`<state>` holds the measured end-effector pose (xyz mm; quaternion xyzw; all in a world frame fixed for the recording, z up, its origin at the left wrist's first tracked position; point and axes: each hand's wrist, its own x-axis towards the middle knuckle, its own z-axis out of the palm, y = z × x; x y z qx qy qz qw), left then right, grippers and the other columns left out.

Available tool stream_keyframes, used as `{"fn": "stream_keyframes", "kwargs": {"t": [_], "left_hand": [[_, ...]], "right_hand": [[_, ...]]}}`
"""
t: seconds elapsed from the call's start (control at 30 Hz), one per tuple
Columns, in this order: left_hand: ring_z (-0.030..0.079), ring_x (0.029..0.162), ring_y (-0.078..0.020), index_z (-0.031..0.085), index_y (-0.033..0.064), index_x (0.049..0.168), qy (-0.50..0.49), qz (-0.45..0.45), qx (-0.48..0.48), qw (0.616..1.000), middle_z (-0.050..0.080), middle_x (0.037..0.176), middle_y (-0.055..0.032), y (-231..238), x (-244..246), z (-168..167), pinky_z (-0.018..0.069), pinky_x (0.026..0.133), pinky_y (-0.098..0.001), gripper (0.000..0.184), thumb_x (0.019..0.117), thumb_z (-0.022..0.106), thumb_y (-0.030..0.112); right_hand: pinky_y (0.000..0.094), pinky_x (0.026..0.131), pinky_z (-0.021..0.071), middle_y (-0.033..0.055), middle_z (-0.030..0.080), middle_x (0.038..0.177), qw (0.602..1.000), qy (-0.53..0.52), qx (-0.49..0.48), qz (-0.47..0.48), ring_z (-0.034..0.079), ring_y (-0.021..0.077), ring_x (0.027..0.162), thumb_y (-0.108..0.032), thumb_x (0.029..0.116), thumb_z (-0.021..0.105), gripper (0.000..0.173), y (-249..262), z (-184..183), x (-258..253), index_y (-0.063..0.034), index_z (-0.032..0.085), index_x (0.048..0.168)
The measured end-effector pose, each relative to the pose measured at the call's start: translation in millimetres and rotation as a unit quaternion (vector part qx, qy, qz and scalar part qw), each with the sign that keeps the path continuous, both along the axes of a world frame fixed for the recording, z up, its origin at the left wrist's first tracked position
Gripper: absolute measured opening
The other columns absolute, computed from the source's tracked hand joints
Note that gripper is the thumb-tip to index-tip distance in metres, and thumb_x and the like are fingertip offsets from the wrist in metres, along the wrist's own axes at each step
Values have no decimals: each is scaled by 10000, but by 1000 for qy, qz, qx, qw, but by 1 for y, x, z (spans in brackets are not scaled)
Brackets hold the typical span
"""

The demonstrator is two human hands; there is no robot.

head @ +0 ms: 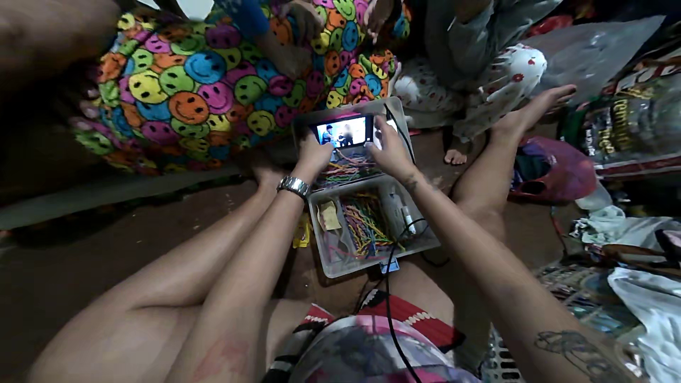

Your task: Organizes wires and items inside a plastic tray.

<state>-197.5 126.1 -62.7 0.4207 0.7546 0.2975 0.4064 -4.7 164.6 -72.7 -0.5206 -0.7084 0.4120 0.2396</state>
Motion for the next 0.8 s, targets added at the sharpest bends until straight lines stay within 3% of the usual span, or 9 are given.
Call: {"fn": "stream_keyframes", "kwargs": {"t": [0.07,0.13,0.23,0.27,0.3,0.33,0.4,0.53,0.8], "left_hand": [[440,1411,-371,317,-1,1570,14,-19,70,997,376,1563,-264,-22,-4,16,404,1136,-509,641,1009,580,160],[546,1289,-340,495,-6,1458,64,-16,143,988,473,1474,-253,-49,-18,25,471,1063,-471,460,1025,553,137],[560,1235,-374,552,-20,1354,140,42,136,980,482,1431,-274,-83,-54,14,482,1015,-514,341,1050,495,125],[553,1231,-397,559,-22,1343,159,68,101,980,482,1417,-288,-87,-69,4,476,1011,-534,338,1045,502,128],[535,1248,-427,568,-27,1344,170,87,59,980,475,1416,-305,-87,-85,-6,454,1025,-562,352,1030,528,129],[507,1274,-459,571,-29,1342,176,93,16,980,459,1426,-319,-86,-97,-16,426,1042,-597,362,1026,554,147],[483,1303,-492,558,-24,1362,192,75,-39,978,429,1460,-329,-82,-112,-30,409,1051,-638,403,1022,583,191],[442,1344,-517,506,-36,1423,241,20,-24,970,368,1520,-329,-60,-113,-35,392,1072,-657,470,1033,526,225],[374,1387,-556,500,-110,1392,349,57,-50,934,378,1484,-379,-31,-114,-42,403,1070,-666,531,1010,593,247]], "right_hand": [[471,1006,534,219,547,1449,997,25,65,10,624,325,1234,-146,1021,606,564,-34,8,33,-38,402,1536],[480,834,583,197,690,1143,994,15,102,-42,701,282,949,-200,1062,554,315,-53,12,76,1,596,1301],[420,724,535,131,652,869,975,-15,86,-207,611,191,743,-367,1089,480,445,-59,6,141,21,695,1049],[443,770,532,142,666,912,962,-61,81,-252,630,222,809,-387,1083,487,451,-59,2,162,0,714,1039],[547,918,509,217,688,1109,953,-118,57,-274,657,337,1021,-362,1074,516,423,-58,-3,183,2,727,1109],[616,1042,438,256,599,1346,945,-176,12,-275,576,421,1237,-328,1058,553,392,-58,-6,200,-13,694,1243],[678,1113,339,322,338,1572,921,-264,-103,-267,377,522,1414,-315,1017,622,564,-60,-17,221,-32,499,1489],[597,1163,340,342,118,1648,898,-288,-205,-261,296,497,1482,-384,1053,529,745,-69,-44,222,3,226,1612],[627,1114,386,330,135,1651,880,-336,-208,-265,360,504,1445,-401,1058,426,705,-65,-46,207,-13,232,1614]]}}
